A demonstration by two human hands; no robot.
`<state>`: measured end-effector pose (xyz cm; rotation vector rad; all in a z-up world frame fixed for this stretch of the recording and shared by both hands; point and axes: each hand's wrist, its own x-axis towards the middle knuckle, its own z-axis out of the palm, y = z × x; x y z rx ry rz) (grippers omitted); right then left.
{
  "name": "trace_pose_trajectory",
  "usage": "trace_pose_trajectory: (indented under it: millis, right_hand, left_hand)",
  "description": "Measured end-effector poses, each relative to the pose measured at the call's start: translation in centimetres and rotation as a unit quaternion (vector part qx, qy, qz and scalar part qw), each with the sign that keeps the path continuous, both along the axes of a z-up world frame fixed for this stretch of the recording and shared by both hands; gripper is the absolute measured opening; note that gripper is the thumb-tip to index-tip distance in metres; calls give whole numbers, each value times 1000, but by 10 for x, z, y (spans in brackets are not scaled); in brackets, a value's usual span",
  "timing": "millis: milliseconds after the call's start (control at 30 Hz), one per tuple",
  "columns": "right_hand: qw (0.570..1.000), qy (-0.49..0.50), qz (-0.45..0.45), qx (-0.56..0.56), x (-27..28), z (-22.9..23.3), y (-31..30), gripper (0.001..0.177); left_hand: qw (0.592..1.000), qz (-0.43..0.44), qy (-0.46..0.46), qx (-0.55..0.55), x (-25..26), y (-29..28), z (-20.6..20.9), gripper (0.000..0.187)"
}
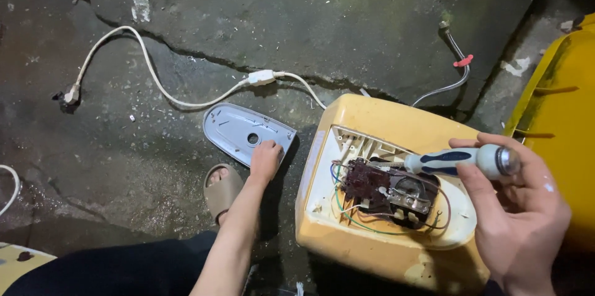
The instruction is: Disassembling a small appliance by unscrewing internal components and inspecting the wiring.
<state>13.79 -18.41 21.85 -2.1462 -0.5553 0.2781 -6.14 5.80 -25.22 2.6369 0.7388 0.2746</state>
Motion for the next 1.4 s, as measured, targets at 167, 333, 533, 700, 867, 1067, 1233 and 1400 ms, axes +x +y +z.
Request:
trace_pose_trajectory:
  millis: [167,333,533,700,867,1067,1233,1400]
  right_hand:
    - [999,19,-15,36,0,-2,-3,39]
    - [999,5,-8,49,3,-2,-3,38]
    - [995,26,-2,101,5,3,-3,31]
    - [962,137,-41,233,14,12,-8,22]
    - [878,260,-114,385,35,18,-26,20]
    - [841,293,-115,441,28,28,-42,18]
    - [852,290,-108,423,22,28,-46,21]
    - [863,261,-119,416,21,33,-48,31]
  left_hand:
    - [996,-7,88,22,5,3,-13,11]
    - [996,-22,67,53,3,5,-24,11]
    - [987,62,-31,-147,17,43,39,7]
    - [982,32,-36,-182,58,59,211,15]
    - [897,60,-126,-419,69,-15,459,13]
    - [814,119,-208,-529,45,-97,498,25]
    - [785,28,-283,-551,55,-113,495,17]
    - [724,45,-330,-604,70,-121,491,13]
